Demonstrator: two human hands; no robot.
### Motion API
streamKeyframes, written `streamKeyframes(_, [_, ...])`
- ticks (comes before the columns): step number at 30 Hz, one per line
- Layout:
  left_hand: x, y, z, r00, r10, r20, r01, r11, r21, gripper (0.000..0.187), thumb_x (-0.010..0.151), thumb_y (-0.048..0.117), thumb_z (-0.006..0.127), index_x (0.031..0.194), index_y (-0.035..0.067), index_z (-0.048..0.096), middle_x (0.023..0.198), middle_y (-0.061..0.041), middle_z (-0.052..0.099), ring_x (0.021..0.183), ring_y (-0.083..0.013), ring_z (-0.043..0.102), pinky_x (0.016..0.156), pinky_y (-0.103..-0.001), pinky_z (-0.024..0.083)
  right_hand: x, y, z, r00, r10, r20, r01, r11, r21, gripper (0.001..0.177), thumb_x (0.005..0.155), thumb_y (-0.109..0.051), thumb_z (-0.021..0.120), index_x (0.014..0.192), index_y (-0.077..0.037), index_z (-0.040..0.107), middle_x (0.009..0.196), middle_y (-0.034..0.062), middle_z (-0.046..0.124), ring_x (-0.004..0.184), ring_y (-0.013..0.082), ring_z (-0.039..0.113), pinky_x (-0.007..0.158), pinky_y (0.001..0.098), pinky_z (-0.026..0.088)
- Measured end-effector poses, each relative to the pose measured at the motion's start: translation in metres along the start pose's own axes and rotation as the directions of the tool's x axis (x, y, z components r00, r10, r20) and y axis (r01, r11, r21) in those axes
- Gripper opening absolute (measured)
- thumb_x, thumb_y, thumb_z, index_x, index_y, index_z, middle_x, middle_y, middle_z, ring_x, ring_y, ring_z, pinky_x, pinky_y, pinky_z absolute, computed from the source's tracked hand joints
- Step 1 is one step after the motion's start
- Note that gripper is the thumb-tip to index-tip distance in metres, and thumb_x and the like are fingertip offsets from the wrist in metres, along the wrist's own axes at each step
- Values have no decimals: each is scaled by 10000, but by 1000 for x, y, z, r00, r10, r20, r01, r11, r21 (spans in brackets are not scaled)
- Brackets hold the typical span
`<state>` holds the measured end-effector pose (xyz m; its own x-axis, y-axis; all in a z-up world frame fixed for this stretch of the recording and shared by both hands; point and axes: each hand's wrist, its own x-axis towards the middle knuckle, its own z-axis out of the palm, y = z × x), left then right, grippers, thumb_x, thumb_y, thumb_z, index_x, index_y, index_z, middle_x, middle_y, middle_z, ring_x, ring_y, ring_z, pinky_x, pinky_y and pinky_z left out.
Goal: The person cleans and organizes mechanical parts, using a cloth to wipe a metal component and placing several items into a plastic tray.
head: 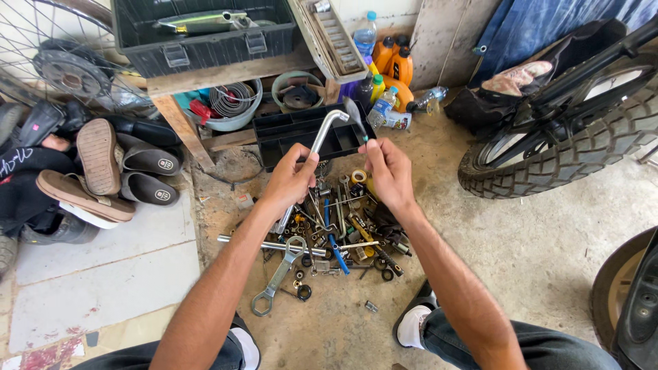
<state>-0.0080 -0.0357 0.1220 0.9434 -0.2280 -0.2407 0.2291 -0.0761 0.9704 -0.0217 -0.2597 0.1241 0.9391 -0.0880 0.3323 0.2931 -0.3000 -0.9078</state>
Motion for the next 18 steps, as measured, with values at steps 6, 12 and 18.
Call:
streamKeyframes(6, [-2, -27, -3, 981, 195, -8, -193, 975, 115, 290, 1096, 370, 488, 997, 104, 546, 687, 9, 505, 625, -98, 455, 567, -306, 379, -17, 15, -1, 1000, -1, 20, 3, 995, -96, 331, 1085, -314, 554, 1013, -38, 723, 714, -39, 594, 682, 40, 534, 616, 235, 442])
streamKeyframes(12, [-2, -29, 5, 958, 288, -3, -285, 949, 135, 226, 1087, 258, 427, 993, 78, 525, 703, -12, 554, 627, -113, 540, 593, -332, 452, -18, 9, -2, 1000, 8, 26, -2, 974, -228, 336, 1067, -336, 564, 988, -53, 728, 676, -29, 623, 650, 44, 582, 596, 254, 470])
streamKeyframes(18, [-22, 3, 9, 924, 364, -116, -311, 893, 326, 168, 1039, 231, 526, 1071, 68, 496, 756, -89, 646, 620, -189, 633, 571, -392, 460, -28, -7, 10, 996, 8, 89, 17, 961, -277, 290, 1052, -314, 595, 990, -65, 728, 633, 7, 586, 596, 73, 526, 537, 291, 429])
